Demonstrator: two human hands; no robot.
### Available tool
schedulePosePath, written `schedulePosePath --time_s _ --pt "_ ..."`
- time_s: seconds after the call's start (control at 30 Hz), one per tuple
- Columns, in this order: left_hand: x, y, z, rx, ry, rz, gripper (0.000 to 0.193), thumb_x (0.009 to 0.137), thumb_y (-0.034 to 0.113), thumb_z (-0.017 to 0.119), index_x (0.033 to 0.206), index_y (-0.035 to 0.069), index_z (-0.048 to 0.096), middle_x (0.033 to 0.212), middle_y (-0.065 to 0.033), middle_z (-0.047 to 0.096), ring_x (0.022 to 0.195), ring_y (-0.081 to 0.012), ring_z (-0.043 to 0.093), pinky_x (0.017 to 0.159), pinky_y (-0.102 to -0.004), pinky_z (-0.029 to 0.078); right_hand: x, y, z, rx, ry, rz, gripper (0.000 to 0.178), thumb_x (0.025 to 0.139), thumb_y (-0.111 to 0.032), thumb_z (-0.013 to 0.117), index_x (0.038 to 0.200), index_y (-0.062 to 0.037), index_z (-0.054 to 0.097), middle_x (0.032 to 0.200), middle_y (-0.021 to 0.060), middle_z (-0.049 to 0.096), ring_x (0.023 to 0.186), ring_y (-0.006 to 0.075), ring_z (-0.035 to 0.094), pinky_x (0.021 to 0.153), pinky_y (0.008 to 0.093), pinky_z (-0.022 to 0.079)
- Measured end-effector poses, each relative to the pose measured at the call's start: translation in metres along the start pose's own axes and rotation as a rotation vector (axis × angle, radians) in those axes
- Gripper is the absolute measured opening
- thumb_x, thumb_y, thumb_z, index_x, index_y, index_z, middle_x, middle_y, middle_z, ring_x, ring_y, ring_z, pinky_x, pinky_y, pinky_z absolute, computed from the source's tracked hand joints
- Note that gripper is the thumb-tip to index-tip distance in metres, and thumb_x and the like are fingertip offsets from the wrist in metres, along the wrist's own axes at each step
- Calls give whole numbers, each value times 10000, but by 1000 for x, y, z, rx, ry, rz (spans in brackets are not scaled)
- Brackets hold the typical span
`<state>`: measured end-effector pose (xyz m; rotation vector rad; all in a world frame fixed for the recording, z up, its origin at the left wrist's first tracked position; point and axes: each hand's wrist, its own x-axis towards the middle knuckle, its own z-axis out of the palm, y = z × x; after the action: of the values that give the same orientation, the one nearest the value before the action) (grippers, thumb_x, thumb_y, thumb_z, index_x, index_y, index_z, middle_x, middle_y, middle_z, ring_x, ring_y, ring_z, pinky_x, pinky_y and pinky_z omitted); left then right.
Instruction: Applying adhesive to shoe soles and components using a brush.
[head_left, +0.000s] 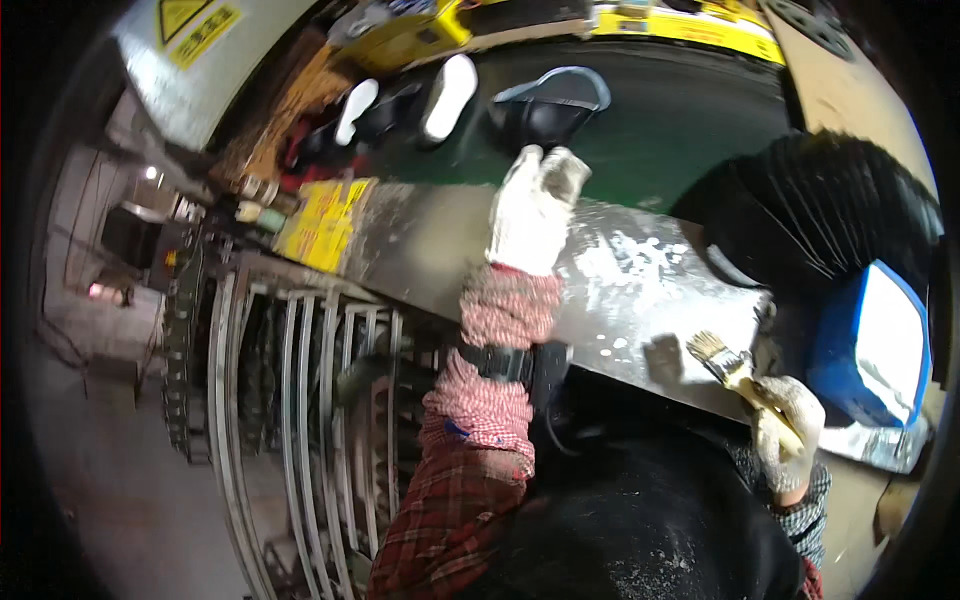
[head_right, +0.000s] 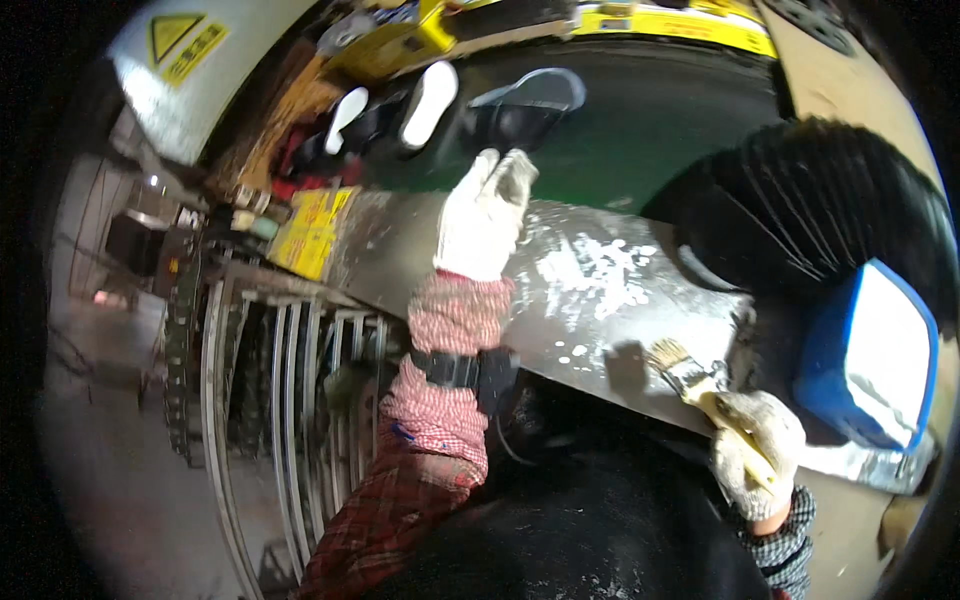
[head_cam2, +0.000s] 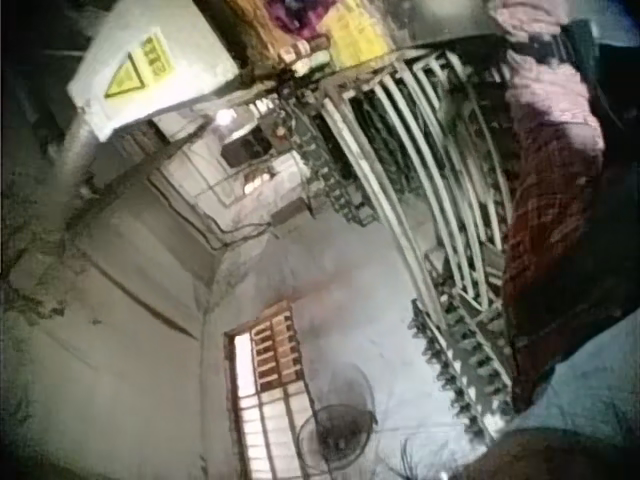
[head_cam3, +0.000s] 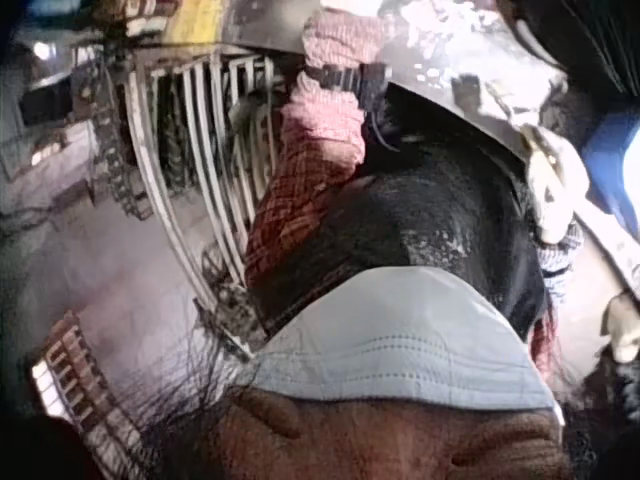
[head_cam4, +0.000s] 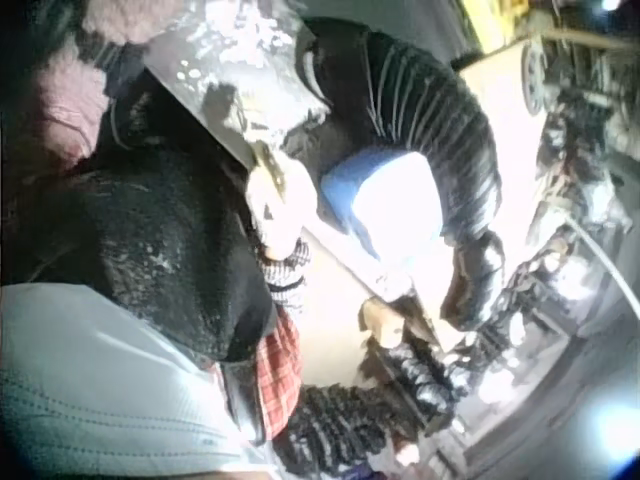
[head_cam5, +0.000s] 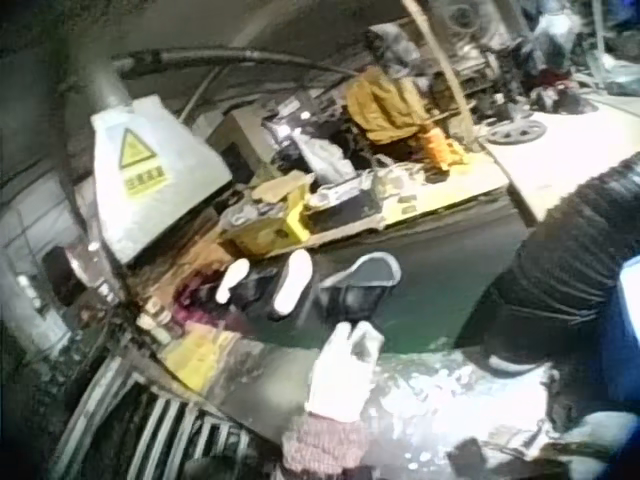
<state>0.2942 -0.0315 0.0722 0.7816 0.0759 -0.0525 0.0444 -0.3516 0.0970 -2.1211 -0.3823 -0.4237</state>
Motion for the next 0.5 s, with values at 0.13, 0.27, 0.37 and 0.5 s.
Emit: schedulePosePath --time_s 0.13,0.27,0.37,0.5 --pt "-124 42 -31 155 59 -15 367 1003 330 514 1227 43 559 940 -143 683 702 -221 666 629 -345 575 -18 10 14 16 25 146 322 838 -248 626 990 35 646 956 191 674 868 350 638 824 423 491" --pt "-213 55 -163 246 684 140 379 980 324 541 1164 -6 569 928 -164 673 678 -232 662 593 -345 577 -8 4 18 -90 -107 136 358 872 -296 633 1005 36 645 984 181 673 911 332 639 860 427 484" --pt "-241 86 -267 156 1163 409 366 935 349 605 1080 12 613 907 -125 673 702 -230 660 591 -342 546 -1 -15 33 224 -50 309 363 933 -278 607 1087 50 596 961 158 638 806 235 639 746 336 501" --pt "-240 164 -351 114 1320 483 416 900 428 642 1060 44 637 937 -85 678 802 -279 671 656 -396 537 14 -30 45 150 -63 299 349 946 -248 596 1117 56 573 970 145 623 748 180 611 678 283 492"
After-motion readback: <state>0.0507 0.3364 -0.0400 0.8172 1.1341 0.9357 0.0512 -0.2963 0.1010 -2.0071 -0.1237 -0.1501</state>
